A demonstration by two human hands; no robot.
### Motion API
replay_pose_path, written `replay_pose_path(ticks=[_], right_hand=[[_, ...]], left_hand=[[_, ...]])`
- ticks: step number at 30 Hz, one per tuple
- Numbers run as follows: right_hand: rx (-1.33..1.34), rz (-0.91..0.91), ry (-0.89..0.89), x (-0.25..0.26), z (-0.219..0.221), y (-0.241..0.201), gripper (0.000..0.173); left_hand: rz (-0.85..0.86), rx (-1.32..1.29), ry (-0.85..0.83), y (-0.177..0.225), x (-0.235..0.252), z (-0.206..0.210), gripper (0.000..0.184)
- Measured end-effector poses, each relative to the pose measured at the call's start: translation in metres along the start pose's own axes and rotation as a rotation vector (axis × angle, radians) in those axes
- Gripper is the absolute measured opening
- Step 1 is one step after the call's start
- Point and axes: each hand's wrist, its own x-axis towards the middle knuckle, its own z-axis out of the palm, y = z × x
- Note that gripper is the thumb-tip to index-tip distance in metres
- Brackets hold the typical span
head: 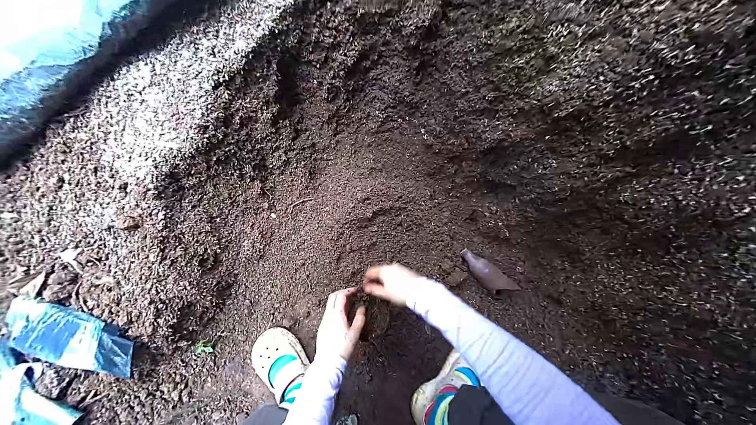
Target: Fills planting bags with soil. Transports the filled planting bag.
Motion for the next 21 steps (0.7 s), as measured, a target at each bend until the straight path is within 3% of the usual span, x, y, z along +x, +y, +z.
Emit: replay_pose_path(ticks=[3, 6, 8, 11, 14, 17, 21], right_hand=[[-0.001, 0.023, 0.227, 0.057, -0.032, 0.026, 0.037], [-0.07, 0.006, 0.322, 0.12, -0.038, 0.051, 0.039], [-0.062, -0.005, 0.253, 0.152, -0.024, 0.069, 0.039], [-0.03, 0.091, 0.018, 0.161, 0.004, 0.084, 0.064], [-0.035, 0.189, -0.125, 0.16, 0.022, 0.095, 0.082], [0.037, 0.219, -0.148, 0.155, 0.015, 0.098, 0.082], [0.09, 0.2, -0.155, 0.113, -0.013, 0.084, 0.067]], left_hand=[[-0.029, 0.183, -0.112, 0.006, 0.027, 0.003, 0.039], [0.182, 0.134, -0.082, -0.009, 0.038, 0.01, 0.027], [0.324, 0.021, 0.029, -0.023, 0.036, 0.014, 0.028], [0.365, -0.137, 0.109, -0.026, 0.032, 0.0, 0.031], [0.334, -0.071, 0.158, -0.022, 0.028, -0.023, 0.031], [0.244, 0.116, 0.18, -0.014, 0.017, -0.029, 0.03], [-0.211, 0.074, -0.012, 0.005, -0.005, -0.021, 0.051]])
